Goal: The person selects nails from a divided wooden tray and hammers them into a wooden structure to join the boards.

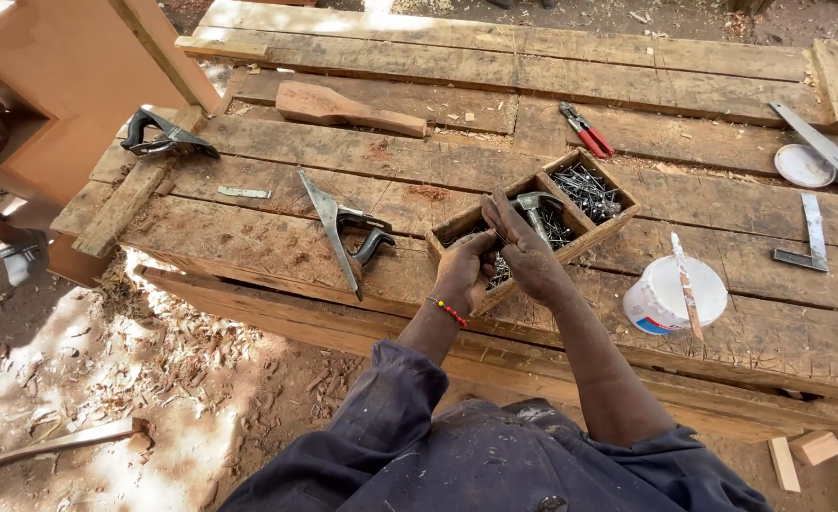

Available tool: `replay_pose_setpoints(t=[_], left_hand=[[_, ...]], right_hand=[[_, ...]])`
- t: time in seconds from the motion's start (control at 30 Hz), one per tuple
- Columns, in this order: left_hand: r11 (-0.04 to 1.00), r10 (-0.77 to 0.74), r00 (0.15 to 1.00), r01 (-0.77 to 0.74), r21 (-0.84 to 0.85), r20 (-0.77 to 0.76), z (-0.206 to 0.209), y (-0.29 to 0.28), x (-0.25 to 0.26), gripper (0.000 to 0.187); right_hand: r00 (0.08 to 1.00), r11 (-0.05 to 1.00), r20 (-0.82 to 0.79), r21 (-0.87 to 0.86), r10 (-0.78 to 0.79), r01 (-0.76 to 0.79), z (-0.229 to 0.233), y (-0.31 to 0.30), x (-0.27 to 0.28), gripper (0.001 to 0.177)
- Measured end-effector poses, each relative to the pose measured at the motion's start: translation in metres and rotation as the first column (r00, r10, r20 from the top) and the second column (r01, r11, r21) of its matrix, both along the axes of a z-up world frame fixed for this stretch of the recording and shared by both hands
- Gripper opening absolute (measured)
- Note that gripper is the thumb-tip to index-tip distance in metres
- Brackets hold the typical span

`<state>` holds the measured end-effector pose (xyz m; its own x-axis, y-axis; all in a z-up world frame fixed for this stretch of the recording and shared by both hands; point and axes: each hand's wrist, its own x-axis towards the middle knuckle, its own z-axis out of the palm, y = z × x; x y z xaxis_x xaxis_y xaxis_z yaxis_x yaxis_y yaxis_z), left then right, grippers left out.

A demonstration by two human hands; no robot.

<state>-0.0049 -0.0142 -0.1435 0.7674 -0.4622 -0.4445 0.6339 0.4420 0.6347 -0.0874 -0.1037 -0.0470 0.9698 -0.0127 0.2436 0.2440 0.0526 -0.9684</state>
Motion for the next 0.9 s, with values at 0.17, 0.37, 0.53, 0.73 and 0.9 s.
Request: replay_pose_setpoints(t=[0.17,0.37,0.53,0.73,0.9], left_hand=[[1.0,0.002,1.0,-0.002,-0.012,-0.026,0.019,0.008,-0.011,0.019],[0.946,0.053,0.971,-0.124,-0.301,-0.235,0.021,0.016,-0.011,0.017],[0.902,0.005,0.972,-0.105,-0.42,-0.234,0.009,0.02,-0.016,0.035],[0.974,-0.074,0.987,0.041,-0.224,-0.14,-0.008,0.028,-0.022,0.005],[0.999,-0.003,0.999,0.0,-0.051,-0.044,-0.017,0.045,-0.021,0.009]], right_hand=[[1.0,0.999,-0.02,-0.049,0.007,-0.008,0.006,0.004,-0.005,0.095],[0.997,0.996,-0.009,0.051,-0.073,0.073,0.021,0.01,-0.003,0.098],[0.993,0.987,-0.018,-0.109,-0.117,0.115,0.051,0.027,-0.016,0.091],[0.932,0.705,-0.197,-0.704,-0.303,0.08,-0.004,0.02,0.001,0.078],[0.984,0.718,0.097,-0.673,-0.148,0.175,-0.027,0.043,-0.001,0.077]])
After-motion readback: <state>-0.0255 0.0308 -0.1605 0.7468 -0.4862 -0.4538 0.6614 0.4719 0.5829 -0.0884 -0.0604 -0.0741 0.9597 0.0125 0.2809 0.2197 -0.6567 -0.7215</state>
